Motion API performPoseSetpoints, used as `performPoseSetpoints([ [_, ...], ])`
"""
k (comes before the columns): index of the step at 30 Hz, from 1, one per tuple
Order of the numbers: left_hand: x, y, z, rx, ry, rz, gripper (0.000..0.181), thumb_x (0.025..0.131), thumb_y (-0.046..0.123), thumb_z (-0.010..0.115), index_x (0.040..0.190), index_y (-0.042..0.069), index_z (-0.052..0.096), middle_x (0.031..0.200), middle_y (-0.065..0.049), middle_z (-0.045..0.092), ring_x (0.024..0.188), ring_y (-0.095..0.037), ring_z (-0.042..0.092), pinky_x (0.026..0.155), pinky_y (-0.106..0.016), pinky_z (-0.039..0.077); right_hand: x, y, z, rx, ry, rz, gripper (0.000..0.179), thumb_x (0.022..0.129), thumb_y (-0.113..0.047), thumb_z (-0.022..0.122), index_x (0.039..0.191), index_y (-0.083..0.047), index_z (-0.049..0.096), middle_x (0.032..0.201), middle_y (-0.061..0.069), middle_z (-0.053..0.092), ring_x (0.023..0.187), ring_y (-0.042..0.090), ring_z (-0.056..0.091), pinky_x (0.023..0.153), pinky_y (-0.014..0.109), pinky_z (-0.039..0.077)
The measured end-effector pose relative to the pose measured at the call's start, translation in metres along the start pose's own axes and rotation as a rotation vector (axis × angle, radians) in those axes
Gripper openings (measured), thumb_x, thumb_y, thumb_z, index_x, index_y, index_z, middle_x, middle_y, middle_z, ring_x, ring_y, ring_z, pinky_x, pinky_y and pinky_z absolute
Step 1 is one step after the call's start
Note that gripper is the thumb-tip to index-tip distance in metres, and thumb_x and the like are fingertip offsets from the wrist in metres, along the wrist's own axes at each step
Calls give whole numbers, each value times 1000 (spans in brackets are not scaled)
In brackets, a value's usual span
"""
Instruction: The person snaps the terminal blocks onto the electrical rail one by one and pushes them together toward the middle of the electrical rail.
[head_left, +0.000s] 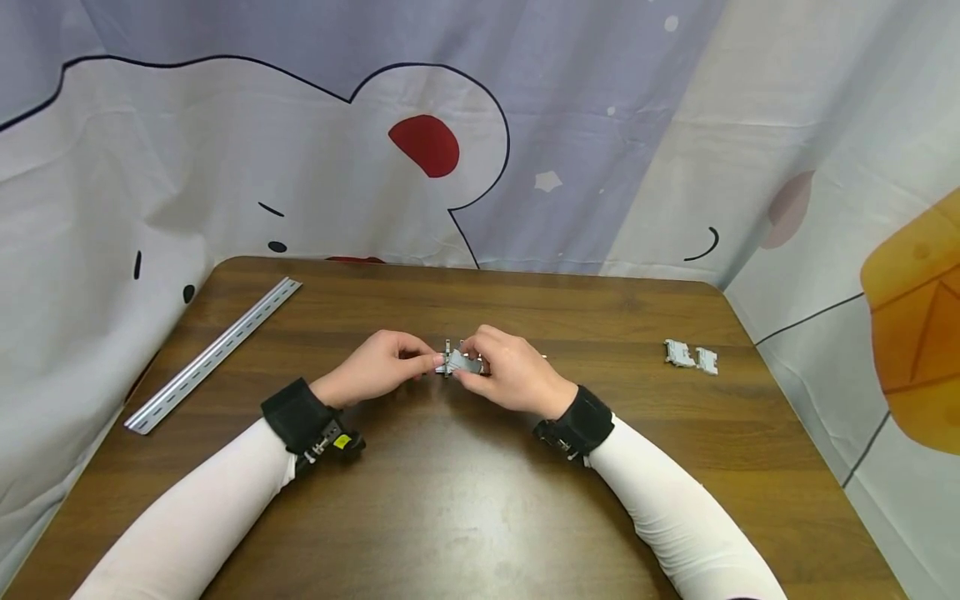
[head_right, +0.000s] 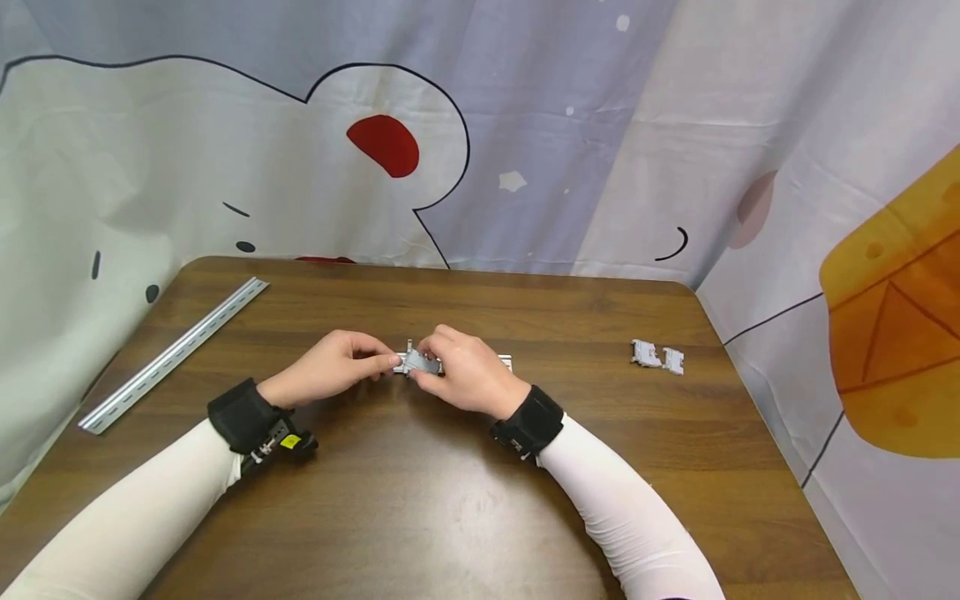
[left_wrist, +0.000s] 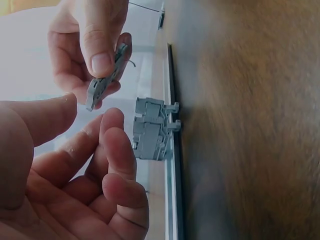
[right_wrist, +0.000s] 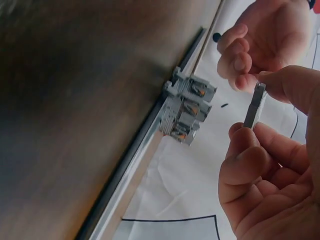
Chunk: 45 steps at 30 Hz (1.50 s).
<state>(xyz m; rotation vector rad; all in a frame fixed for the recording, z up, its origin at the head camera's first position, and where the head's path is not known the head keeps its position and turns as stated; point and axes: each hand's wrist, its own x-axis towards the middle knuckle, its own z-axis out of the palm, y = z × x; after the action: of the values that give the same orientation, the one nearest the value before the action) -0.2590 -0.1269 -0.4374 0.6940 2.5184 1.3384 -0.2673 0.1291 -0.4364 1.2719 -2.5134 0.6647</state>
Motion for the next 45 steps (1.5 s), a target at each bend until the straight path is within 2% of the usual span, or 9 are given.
performPoseSetpoints([
  [5, 0, -2, 2, -32, -46, -4, 35, 95, 49, 62, 90, 18, 75, 78, -8, 64, 60, -17, 47, 53, -32, 38, 1, -4, 4, -2, 1, -31, 24, 91, -33, 68, 104, -13, 63, 94, -3, 55, 70, 3, 47, 61, 20, 43],
  [9, 0, -4, 3, -31, -76, -6, 32, 95, 46, 63, 89, 17, 75, 79, -6, 65, 59, -16, 47, 52, -31, 38, 1, -7, 5, -19, -6, -39, 24, 91, -32, 68, 104, -13, 63, 94, -3, 55, 69, 3, 45, 62, 20, 42],
  [14, -1, -5, 4, -33, -76, 6, 25, 96, 39, 65, 90, 18, 76, 77, -3, 65, 62, -16, 49, 54, -31, 38, 1, -10, 6, -18, -18, -38, 24, 90, -30, 69, 105, -13, 63, 94, -5, 54, 70, 3, 45, 63, 20, 42],
  [19, 0, -6, 5, -34, -60, 11, 22, 95, 38, 65, 92, 20, 77, 79, -4, 66, 64, -17, 50, 55, -32, 39, 1, -9, 7, -15, -32, -36, 27, 90, -31, 70, 107, -12, 63, 95, -4, 54, 71, 4, 46, 63, 20, 42],
  [24, 0, -8, 4, -30, -64, 24, 22, 95, 38, 66, 94, 20, 76, 78, -4, 65, 61, -17, 48, 53, -31, 37, 1, -7, 5, 50, -60, -3, 29, 92, -36, 68, 109, -13, 63, 94, -5, 56, 69, 4, 50, 63, 20, 43],
  [29, 1, -13, 4, -28, -99, 45, 21, 96, 37, 65, 95, 20, 75, 78, 0, 63, 61, -16, 47, 53, -31, 38, 1, -6, 2, 144, -106, 91, 27, 94, -39, 66, 109, -16, 65, 91, -12, 58, 69, 0, 51, 63, 22, 45],
  [34, 1, -14, 4, -33, -130, 74, 19, 96, 36, 65, 96, 20, 74, 78, 2, 61, 65, -15, 49, 56, -31, 39, 2, -6, -1, 211, -161, 151, 17, 94, -41, 65, 99, -25, 66, 84, -18, 59, 68, 1, 52, 61, 24, 46],
  [39, 0, -12, 5, -33, -149, 94, 15, 96, 34, 65, 96, 21, 74, 78, 2, 60, 68, -16, 51, 59, -31, 40, 1, -6, -1, 257, -222, 138, 14, 96, -40, 64, 86, -29, 64, 72, -17, 58, 59, 4, 50, 56, 25, 42],
  [45, -2, -9, 7, -32, -146, 92, 9, 96, 34, 66, 95, 28, 73, 78, 3, 60, 69, -15, 52, 60, -30, 41, -1, -7, -1, 285, -287, 110, 18, 97, -38, 62, 82, -30, 61, 65, -14, 53, 54, 3, 45, 53, 25, 39],
])
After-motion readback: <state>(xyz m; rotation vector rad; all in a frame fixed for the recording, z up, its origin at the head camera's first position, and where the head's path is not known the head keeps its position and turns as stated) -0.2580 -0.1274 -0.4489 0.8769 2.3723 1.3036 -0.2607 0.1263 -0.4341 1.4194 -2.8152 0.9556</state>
